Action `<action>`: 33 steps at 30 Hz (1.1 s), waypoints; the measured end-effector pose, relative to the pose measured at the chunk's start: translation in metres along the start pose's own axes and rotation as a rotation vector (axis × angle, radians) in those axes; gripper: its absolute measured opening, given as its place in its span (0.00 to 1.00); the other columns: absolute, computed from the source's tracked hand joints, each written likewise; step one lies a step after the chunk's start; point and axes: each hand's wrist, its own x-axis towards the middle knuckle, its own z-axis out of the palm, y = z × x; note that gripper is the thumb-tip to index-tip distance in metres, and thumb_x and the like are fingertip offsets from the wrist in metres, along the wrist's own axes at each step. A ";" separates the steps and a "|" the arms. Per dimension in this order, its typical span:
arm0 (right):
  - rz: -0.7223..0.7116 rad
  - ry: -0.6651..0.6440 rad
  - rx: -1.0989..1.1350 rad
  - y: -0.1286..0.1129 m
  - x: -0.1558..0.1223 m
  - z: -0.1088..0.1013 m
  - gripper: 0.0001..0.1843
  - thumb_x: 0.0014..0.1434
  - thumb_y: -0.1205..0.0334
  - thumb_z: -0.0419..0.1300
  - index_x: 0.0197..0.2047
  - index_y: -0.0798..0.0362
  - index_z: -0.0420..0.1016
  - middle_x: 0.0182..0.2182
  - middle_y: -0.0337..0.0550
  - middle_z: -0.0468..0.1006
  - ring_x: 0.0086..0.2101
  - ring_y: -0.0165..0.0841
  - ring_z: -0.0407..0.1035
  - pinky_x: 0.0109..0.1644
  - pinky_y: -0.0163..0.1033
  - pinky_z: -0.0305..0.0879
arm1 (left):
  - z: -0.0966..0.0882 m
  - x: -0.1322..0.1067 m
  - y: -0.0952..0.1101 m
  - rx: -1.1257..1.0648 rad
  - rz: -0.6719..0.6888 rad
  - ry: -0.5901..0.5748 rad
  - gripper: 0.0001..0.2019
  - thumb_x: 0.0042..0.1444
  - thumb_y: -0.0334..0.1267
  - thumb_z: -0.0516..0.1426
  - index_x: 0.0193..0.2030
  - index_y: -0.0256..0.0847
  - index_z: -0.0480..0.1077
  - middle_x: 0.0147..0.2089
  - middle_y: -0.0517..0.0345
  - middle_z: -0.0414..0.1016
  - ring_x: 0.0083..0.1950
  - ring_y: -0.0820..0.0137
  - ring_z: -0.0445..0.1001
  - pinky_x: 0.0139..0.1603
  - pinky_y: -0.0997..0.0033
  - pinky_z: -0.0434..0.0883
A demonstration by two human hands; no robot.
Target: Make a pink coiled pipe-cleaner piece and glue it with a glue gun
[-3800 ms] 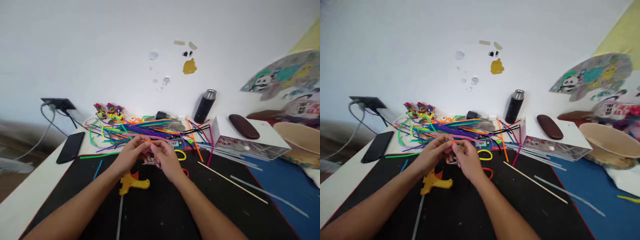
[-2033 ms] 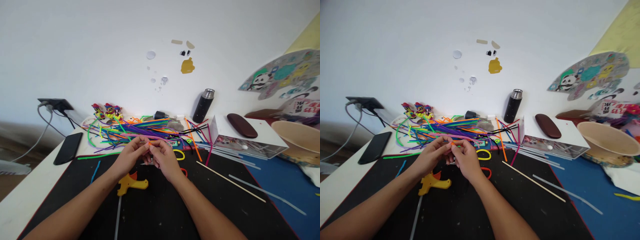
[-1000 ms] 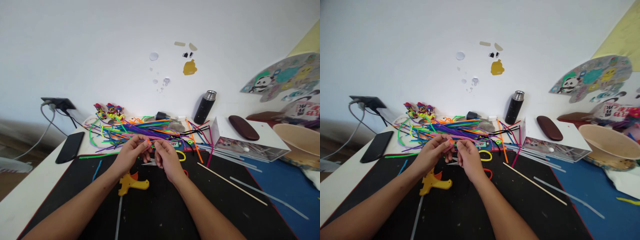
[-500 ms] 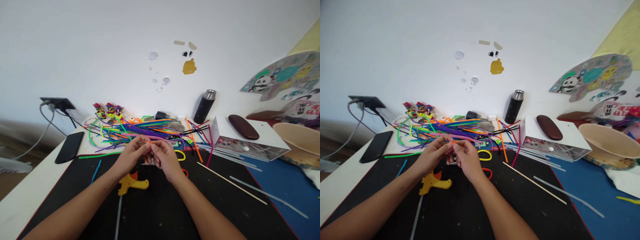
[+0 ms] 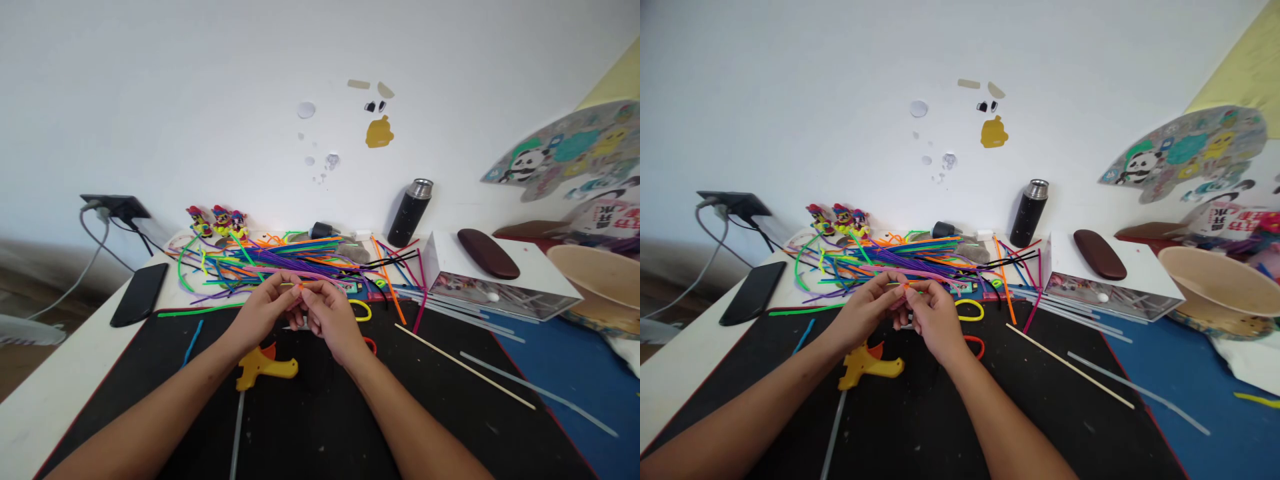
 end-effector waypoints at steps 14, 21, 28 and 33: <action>-0.014 -0.020 0.006 0.000 0.000 0.001 0.23 0.57 0.41 0.70 0.39 0.51 0.72 0.14 0.24 0.64 0.14 0.24 0.54 0.17 0.30 0.45 | 0.001 0.001 -0.003 0.012 0.018 -0.015 0.22 0.64 0.54 0.65 0.49 0.41 0.63 0.27 0.60 0.80 0.24 0.70 0.77 0.24 0.75 0.73; -0.023 -0.026 0.013 0.001 0.001 0.002 0.23 0.58 0.41 0.70 0.39 0.51 0.71 0.14 0.24 0.63 0.14 0.24 0.55 0.17 0.30 0.47 | 0.001 0.001 -0.003 0.008 0.017 -0.010 0.23 0.63 0.54 0.66 0.50 0.41 0.63 0.27 0.61 0.80 0.25 0.70 0.77 0.24 0.75 0.73; -0.029 -0.026 0.021 0.003 0.002 0.001 0.23 0.58 0.41 0.70 0.38 0.51 0.71 0.15 0.24 0.64 0.14 0.24 0.55 0.16 0.30 0.46 | 0.002 0.001 -0.005 0.006 0.007 -0.010 0.22 0.64 0.53 0.66 0.50 0.41 0.63 0.27 0.61 0.80 0.24 0.70 0.77 0.23 0.76 0.72; -0.030 -0.026 0.017 0.003 0.002 0.001 0.22 0.58 0.41 0.70 0.38 0.50 0.71 0.15 0.24 0.65 0.14 0.24 0.55 0.16 0.30 0.46 | 0.002 0.002 -0.005 -0.002 0.003 -0.007 0.22 0.62 0.53 0.67 0.49 0.42 0.63 0.27 0.60 0.80 0.24 0.69 0.76 0.23 0.75 0.73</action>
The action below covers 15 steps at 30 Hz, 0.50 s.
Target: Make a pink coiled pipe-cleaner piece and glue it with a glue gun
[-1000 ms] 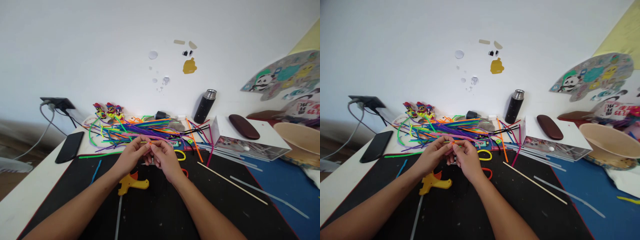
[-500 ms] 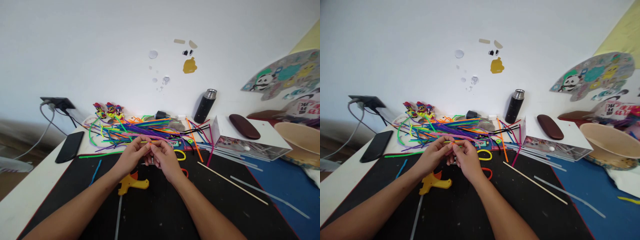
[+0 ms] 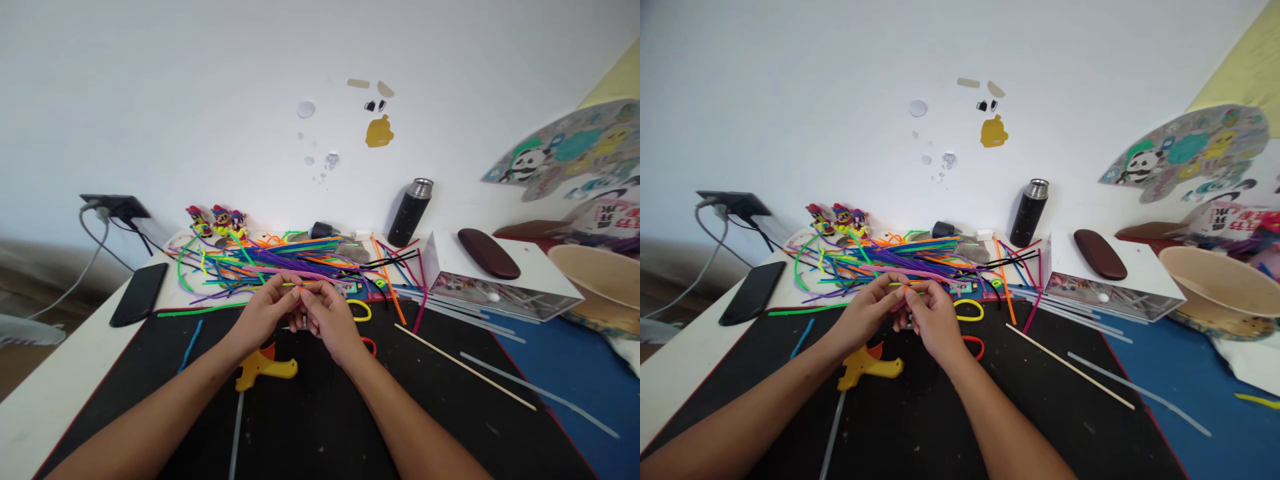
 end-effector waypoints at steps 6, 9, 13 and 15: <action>0.002 -0.001 0.002 0.000 0.000 -0.001 0.23 0.58 0.41 0.71 0.38 0.50 0.71 0.15 0.25 0.65 0.14 0.24 0.55 0.16 0.31 0.47 | 0.001 0.001 -0.001 -0.004 -0.004 0.010 0.22 0.61 0.53 0.67 0.49 0.42 0.65 0.26 0.60 0.80 0.23 0.69 0.76 0.23 0.75 0.72; 0.005 -0.003 0.006 0.001 0.001 -0.001 0.23 0.58 0.40 0.71 0.38 0.50 0.70 0.16 0.26 0.66 0.14 0.24 0.55 0.16 0.31 0.46 | 0.001 0.001 -0.002 -0.008 0.000 0.014 0.23 0.62 0.55 0.67 0.49 0.41 0.65 0.26 0.61 0.79 0.23 0.69 0.76 0.23 0.75 0.72; 0.016 0.004 0.002 0.000 0.000 -0.001 0.24 0.57 0.39 0.71 0.39 0.50 0.71 0.16 0.26 0.66 0.14 0.24 0.56 0.17 0.31 0.46 | 0.000 0.001 -0.003 -0.003 -0.010 0.015 0.23 0.62 0.56 0.66 0.49 0.42 0.65 0.25 0.61 0.79 0.23 0.69 0.77 0.23 0.74 0.73; 0.020 0.006 0.004 0.000 0.000 -0.001 0.25 0.57 0.39 0.72 0.39 0.50 0.70 0.16 0.26 0.65 0.14 0.24 0.56 0.17 0.31 0.46 | -0.001 0.001 -0.004 -0.003 -0.015 0.015 0.24 0.62 0.56 0.66 0.49 0.42 0.65 0.25 0.61 0.79 0.23 0.69 0.77 0.23 0.75 0.73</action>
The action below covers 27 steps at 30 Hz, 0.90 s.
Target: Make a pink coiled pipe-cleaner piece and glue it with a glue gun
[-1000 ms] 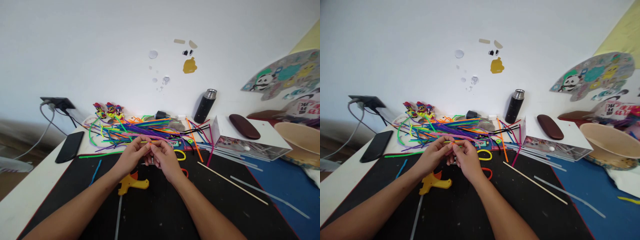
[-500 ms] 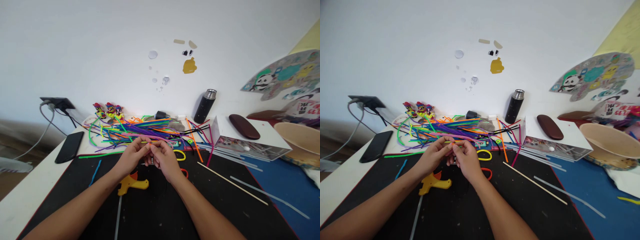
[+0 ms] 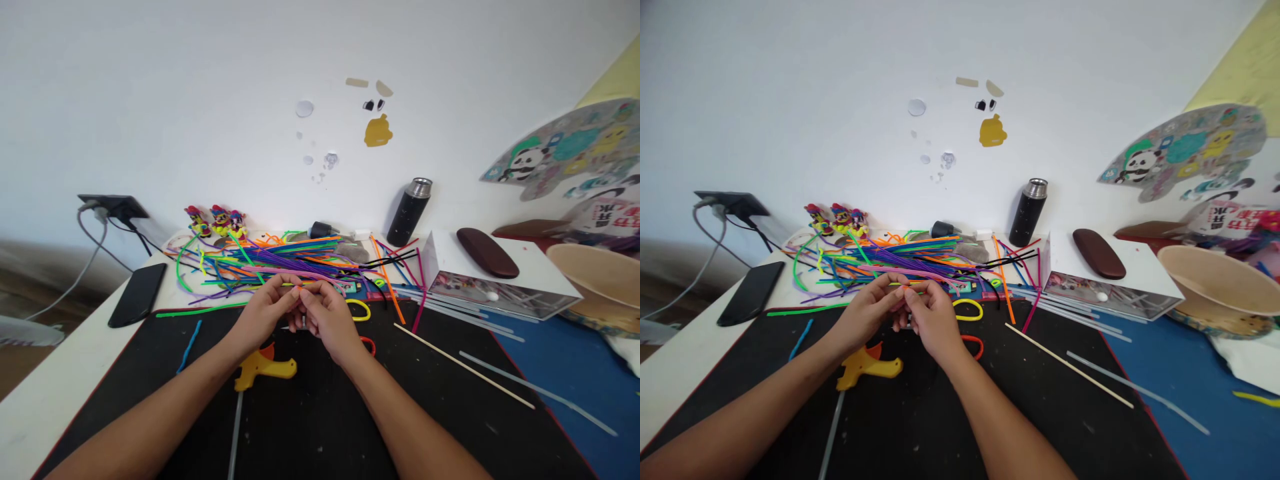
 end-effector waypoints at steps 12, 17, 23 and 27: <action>-0.004 0.014 -0.014 0.001 0.000 0.000 0.23 0.58 0.40 0.71 0.38 0.50 0.71 0.15 0.25 0.64 0.14 0.24 0.55 0.16 0.31 0.47 | 0.001 0.000 0.000 -0.008 -0.002 0.013 0.23 0.62 0.56 0.67 0.48 0.42 0.65 0.25 0.62 0.79 0.23 0.69 0.77 0.23 0.74 0.72; -0.003 0.013 -0.016 0.002 0.001 -0.001 0.24 0.58 0.39 0.71 0.38 0.50 0.71 0.15 0.25 0.63 0.14 0.25 0.55 0.17 0.31 0.47 | 0.001 0.000 -0.001 -0.005 -0.013 0.018 0.23 0.61 0.56 0.67 0.48 0.42 0.65 0.25 0.62 0.78 0.23 0.68 0.77 0.23 0.74 0.72; -0.011 0.009 -0.016 0.002 0.001 -0.001 0.25 0.58 0.39 0.71 0.38 0.50 0.70 0.15 0.25 0.64 0.14 0.24 0.55 0.17 0.31 0.47 | 0.001 0.000 -0.001 -0.002 -0.008 0.016 0.23 0.62 0.56 0.66 0.49 0.42 0.64 0.25 0.62 0.78 0.23 0.69 0.76 0.23 0.74 0.73; -0.009 0.007 -0.018 0.000 0.000 -0.001 0.25 0.58 0.38 0.71 0.38 0.50 0.71 0.16 0.26 0.65 0.14 0.25 0.56 0.17 0.31 0.48 | 0.000 0.000 0.000 -0.004 -0.004 0.016 0.22 0.63 0.55 0.66 0.50 0.42 0.65 0.26 0.61 0.79 0.24 0.68 0.77 0.24 0.74 0.73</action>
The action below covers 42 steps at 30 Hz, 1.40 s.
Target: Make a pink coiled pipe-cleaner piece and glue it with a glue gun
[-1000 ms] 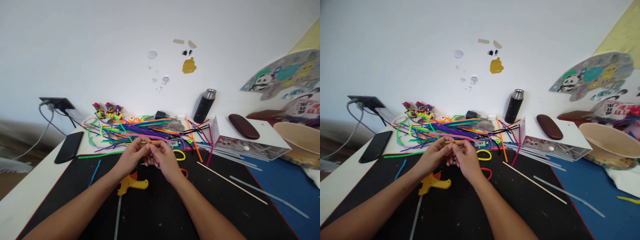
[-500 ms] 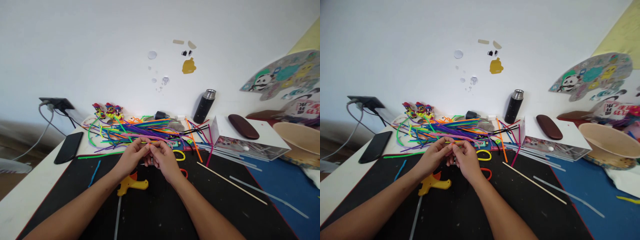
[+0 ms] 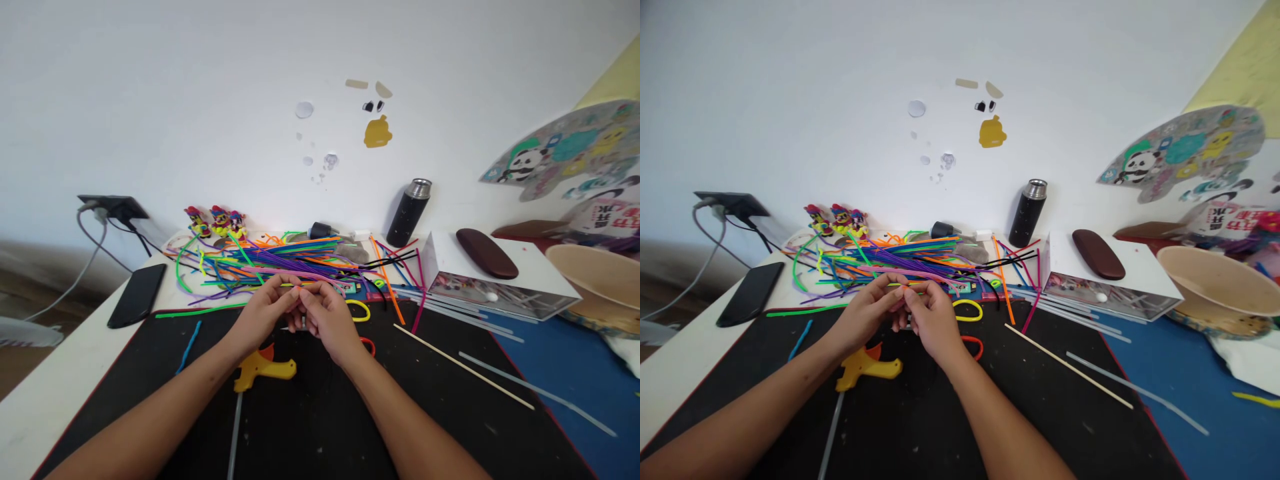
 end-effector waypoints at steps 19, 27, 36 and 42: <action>-0.014 0.030 -0.003 -0.002 0.001 -0.002 0.24 0.57 0.40 0.71 0.38 0.51 0.72 0.19 0.28 0.69 0.14 0.23 0.56 0.16 0.31 0.47 | -0.004 -0.001 0.006 -0.012 0.010 -0.076 0.21 0.65 0.54 0.65 0.51 0.42 0.66 0.31 0.58 0.81 0.27 0.68 0.79 0.28 0.72 0.75; -0.015 0.018 0.001 -0.004 0.000 -0.002 0.24 0.58 0.39 0.71 0.38 0.51 0.71 0.18 0.27 0.67 0.14 0.23 0.54 0.17 0.31 0.46 | -0.004 -0.001 0.005 -0.021 0.017 -0.071 0.21 0.65 0.54 0.65 0.50 0.42 0.66 0.30 0.59 0.80 0.27 0.68 0.80 0.29 0.72 0.76; 0.002 -0.004 -0.031 -0.004 -0.001 -0.001 0.27 0.58 0.36 0.71 0.42 0.51 0.72 0.17 0.27 0.68 0.14 0.24 0.55 0.17 0.31 0.45 | -0.003 -0.003 0.009 0.066 0.043 -0.063 0.21 0.65 0.54 0.65 0.51 0.42 0.65 0.31 0.59 0.80 0.27 0.68 0.79 0.28 0.71 0.76; 0.000 0.025 -0.029 -0.004 0.000 -0.001 0.25 0.57 0.38 0.72 0.39 0.51 0.73 0.17 0.27 0.67 0.14 0.24 0.55 0.17 0.32 0.46 | -0.001 -0.004 0.011 0.075 0.044 -0.085 0.22 0.65 0.54 0.65 0.52 0.41 0.65 0.33 0.58 0.80 0.30 0.68 0.80 0.30 0.71 0.76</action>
